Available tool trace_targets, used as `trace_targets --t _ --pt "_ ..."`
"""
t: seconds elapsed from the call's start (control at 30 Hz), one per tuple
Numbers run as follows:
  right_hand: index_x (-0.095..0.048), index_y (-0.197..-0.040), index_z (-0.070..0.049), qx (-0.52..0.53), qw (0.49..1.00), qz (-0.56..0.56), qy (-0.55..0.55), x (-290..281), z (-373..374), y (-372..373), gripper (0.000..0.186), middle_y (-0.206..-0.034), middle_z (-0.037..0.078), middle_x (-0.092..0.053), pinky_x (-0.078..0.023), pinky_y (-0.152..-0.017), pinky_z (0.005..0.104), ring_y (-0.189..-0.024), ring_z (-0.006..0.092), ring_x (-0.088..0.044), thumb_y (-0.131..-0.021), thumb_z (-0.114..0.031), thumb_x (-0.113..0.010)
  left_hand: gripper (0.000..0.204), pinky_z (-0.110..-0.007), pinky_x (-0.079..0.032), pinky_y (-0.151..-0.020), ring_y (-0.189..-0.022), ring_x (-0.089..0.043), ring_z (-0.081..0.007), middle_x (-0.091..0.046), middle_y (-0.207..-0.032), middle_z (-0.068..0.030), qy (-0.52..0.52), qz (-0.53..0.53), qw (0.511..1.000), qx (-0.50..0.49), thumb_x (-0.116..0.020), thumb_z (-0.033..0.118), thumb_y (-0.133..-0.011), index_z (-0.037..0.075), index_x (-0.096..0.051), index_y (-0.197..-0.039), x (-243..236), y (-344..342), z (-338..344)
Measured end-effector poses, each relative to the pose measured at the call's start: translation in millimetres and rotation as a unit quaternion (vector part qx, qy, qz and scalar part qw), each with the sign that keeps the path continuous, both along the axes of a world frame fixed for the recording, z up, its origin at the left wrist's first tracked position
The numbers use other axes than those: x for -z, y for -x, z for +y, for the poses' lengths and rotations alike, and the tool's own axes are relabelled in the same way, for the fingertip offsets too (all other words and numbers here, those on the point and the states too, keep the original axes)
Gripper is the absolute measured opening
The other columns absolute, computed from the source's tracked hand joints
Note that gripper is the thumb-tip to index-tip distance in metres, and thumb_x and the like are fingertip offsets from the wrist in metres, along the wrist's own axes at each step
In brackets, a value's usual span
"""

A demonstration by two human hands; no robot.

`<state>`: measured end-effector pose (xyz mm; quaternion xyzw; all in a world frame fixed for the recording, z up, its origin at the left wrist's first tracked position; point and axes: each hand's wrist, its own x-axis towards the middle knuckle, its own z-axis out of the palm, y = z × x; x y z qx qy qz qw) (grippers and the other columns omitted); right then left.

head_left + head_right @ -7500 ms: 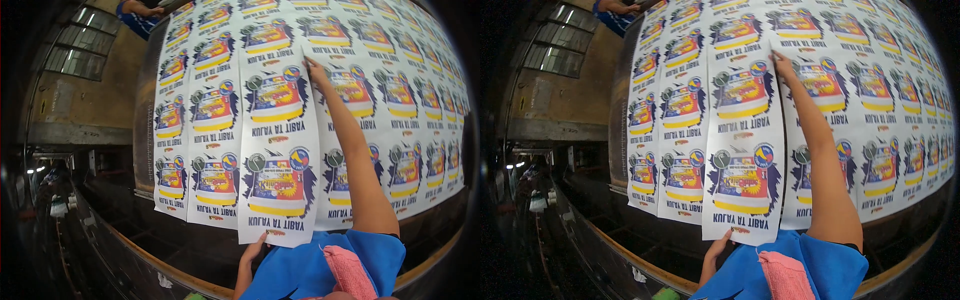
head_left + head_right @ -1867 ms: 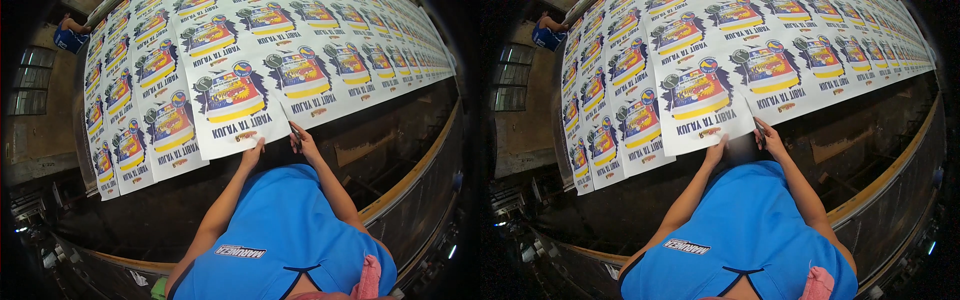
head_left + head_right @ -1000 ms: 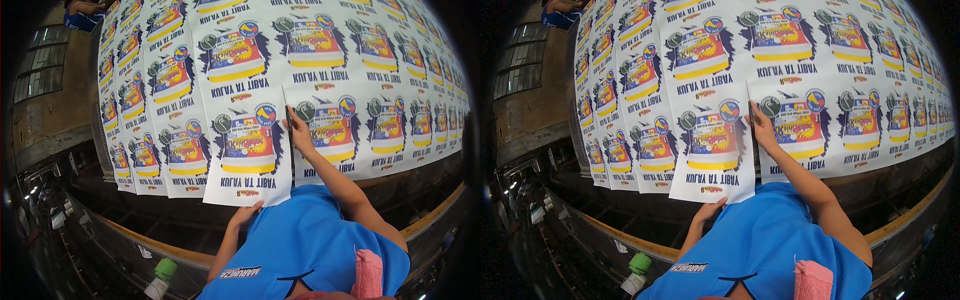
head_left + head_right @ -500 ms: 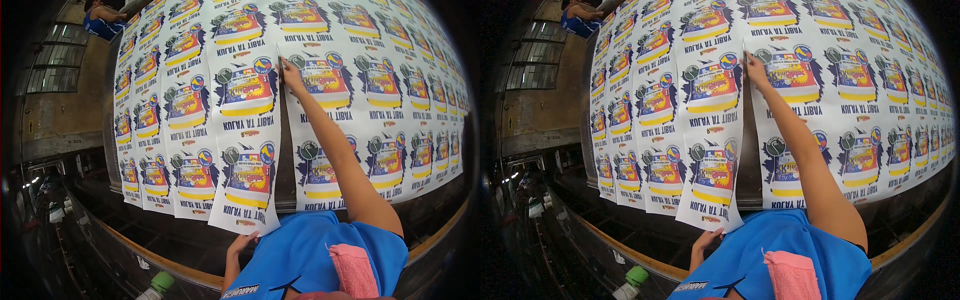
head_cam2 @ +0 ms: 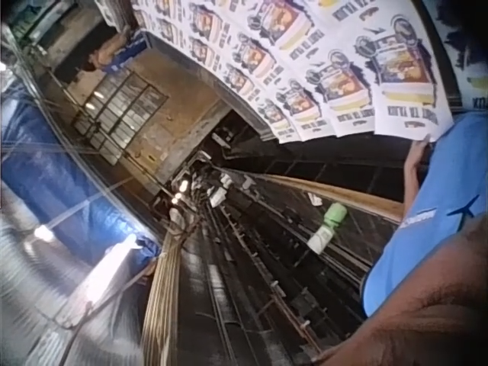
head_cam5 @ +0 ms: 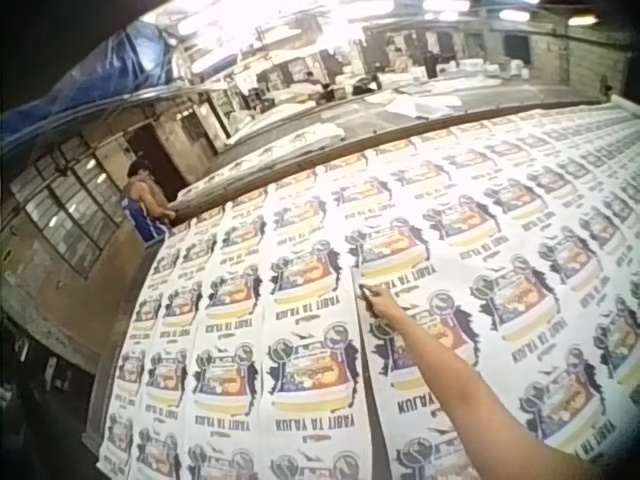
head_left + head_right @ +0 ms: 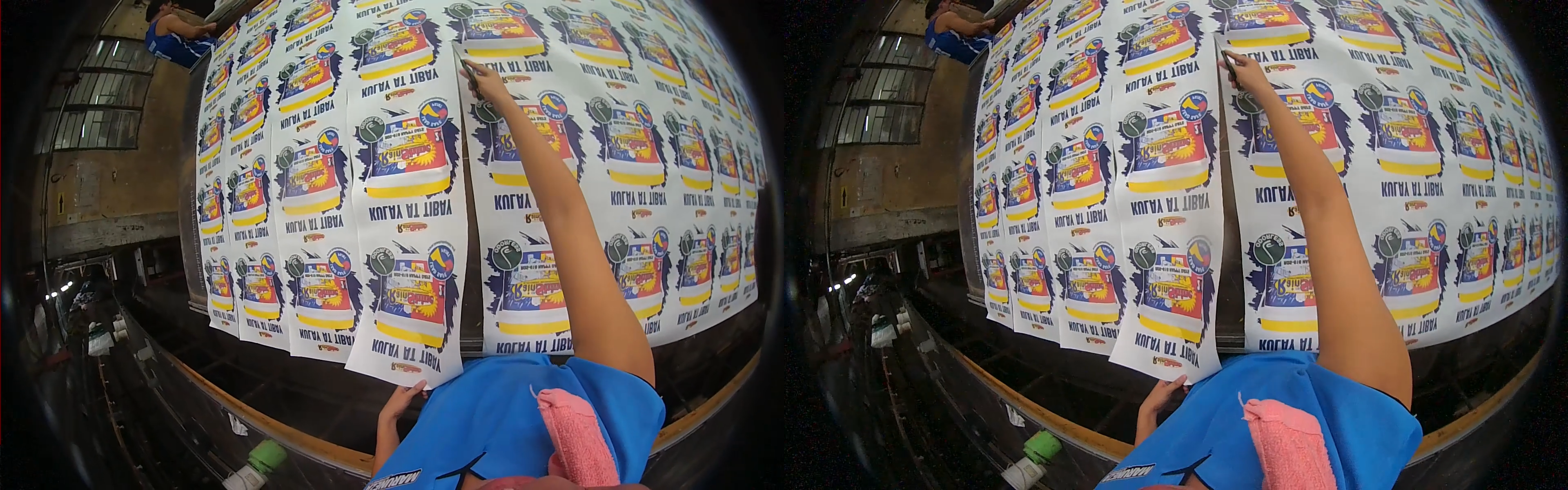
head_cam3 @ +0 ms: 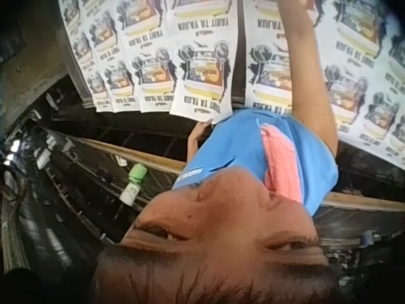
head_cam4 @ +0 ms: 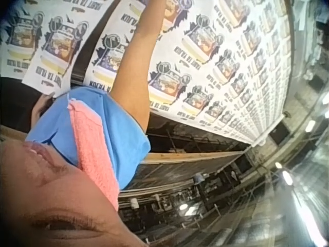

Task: The recorder is unrolling a long sheet of printed fabric on a large table and using scissors to cut individual sections.

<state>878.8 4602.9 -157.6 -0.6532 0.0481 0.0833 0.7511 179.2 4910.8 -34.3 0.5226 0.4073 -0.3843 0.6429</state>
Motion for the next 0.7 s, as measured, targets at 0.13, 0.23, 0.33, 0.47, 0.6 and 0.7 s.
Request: trace_targets --t 0.13,0.23,0.33,0.47,0.6,0.7 --pt "-0.060 -0.140 -0.013 -0.010 0.999 -0.036 0.009 -1 -31 86 0.048 -0.064 -0.001 -0.057 -0.038 -0.047 0.0251 -0.050 0.0086 -0.051 -0.094 -0.021 -0.071 0.037 -0.029 -0.050 -0.080 -0.087 -0.061 -0.0150 -0.065 -0.101 -0.0058 -0.008 -0.024 1.000 0.000 -0.069 0.025 -0.096 0.002 -0.058 -0.124 12 0 9" --pt "-0.058 -0.141 -0.015 0.038 0.997 0.061 -0.028 -10 -59 164 0.049 -0.066 -0.002 -0.057 -0.037 -0.046 0.0232 -0.049 0.0083 -0.052 -0.094 -0.023 -0.072 0.039 -0.032 -0.049 -0.087 -0.092 -0.061 -0.0170 -0.066 -0.106 -0.0066 -0.027 -0.048 0.998 -0.002 -0.071 0.024 -0.095 0.002 -0.059 -0.125 20 2 19" --pt "-0.058 -0.141 -0.016 0.059 0.993 0.097 -0.018 -23 -107 241 0.050 -0.066 -0.003 -0.057 -0.035 -0.045 0.0214 -0.050 0.0063 -0.052 -0.094 -0.028 -0.072 0.039 -0.036 -0.048 -0.092 -0.100 -0.061 -0.0181 -0.066 -0.113 -0.0075 -0.048 -0.072 0.996 -0.031 -0.069 0.025 -0.096 0.002 -0.059 -0.126 24 8 22" --pt "-0.057 -0.142 -0.018 0.102 0.987 0.124 0.016 -46 -168 320 0.053 -0.068 -0.004 -0.058 -0.033 -0.044 0.0206 -0.049 0.0050 -0.052 -0.094 -0.031 -0.072 0.044 -0.046 -0.047 -0.101 -0.107 -0.061 -0.0220 -0.065 -0.120 -0.0084 0.068 -0.077 0.976 -0.192 -0.062 0.030 -0.100 0.002 -0.054 -0.134 25 26 18" --pt "-0.055 -0.142 -0.017 0.149 0.983 0.112 -0.007 -69 -214 388 0.053 -0.069 -0.003 -0.060 -0.032 -0.042 0.0207 -0.048 0.0058 -0.053 -0.094 -0.033 -0.072 0.043 -0.047 -0.048 -0.103 -0.117 -0.061 -0.0255 -0.065 -0.121 -0.0098 0.126 -0.129 0.961 -0.210 -0.062 0.029 -0.099 0.003 -0.055 -0.132 39 41 19" --pt "-0.051 -0.144 -0.018 0.165 0.980 0.109 0.028 -79 -245 438 0.055 -0.069 -0.002 -0.061 -0.032 -0.041 0.0212 -0.048 0.0066 -0.055 -0.095 -0.033 -0.071 0.036 -0.046 -0.049 -0.102 -0.113 -0.064 -0.0248 -0.067 -0.116 -0.0097 0.150 -0.120 0.978 -0.084 -0.061 0.027 -0.100 0.004 -0.060 -0.126 61 47 15"
